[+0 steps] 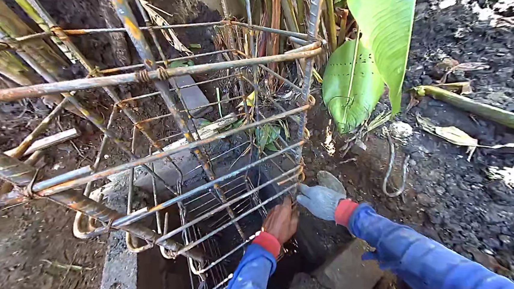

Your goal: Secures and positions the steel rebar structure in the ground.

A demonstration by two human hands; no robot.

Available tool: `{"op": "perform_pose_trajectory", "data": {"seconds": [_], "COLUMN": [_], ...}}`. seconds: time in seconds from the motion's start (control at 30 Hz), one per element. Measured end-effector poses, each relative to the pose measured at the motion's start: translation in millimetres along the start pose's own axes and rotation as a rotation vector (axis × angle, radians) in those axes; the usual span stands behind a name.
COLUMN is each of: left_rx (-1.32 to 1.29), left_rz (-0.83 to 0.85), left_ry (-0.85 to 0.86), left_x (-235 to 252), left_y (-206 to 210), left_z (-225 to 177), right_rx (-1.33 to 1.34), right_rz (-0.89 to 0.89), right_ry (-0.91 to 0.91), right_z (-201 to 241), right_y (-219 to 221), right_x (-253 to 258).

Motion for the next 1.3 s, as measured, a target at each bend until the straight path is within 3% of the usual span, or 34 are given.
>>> {"op": "perform_pose_trajectory", "data": {"seconds": [0.17,0.23,0.43,0.63,1.0,1.1,1.3], "left_rx": [0.250,0.396,0.478,0.315,0.309,0.282,0.184], "left_rz": [-0.022,0.062,0.237,0.025,0.053,0.043,0.036], "left_ry": [0.057,0.114,0.251,0.304,0.272,0.302,0.354], "left_x": [11,25,60,61,56,57,53], "left_y": [-41,-47,-39,-20,-19,-15,-20], "left_z": [6,1,-12,5,-1,2,-2], "right_rx": [-0.008,-0.011,-0.012,-0.032,-0.348,-0.011,1.319], "right_rz": [0.017,0.016,0.009,0.061,-0.049,0.005,0.099], "right_ry": [-0.009,-0.001,0.005,-0.157,-0.216,-0.115,0.304], "right_z": [-1,-3,-3,-2,1,-9,-25], "right_y": [0,2,2,8,17,21,57], "right_x": [1,2,2,0,-17,-10,-1]}}
Point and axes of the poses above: each hand's wrist, its own x-axis towards the middle knuckle, its own y-axis out of the palm, z = x × y, the point moved 4 cm from there along x, towards the middle knuckle, and after that the axes turned 5 degrees about -y, right-handed, at the moved point
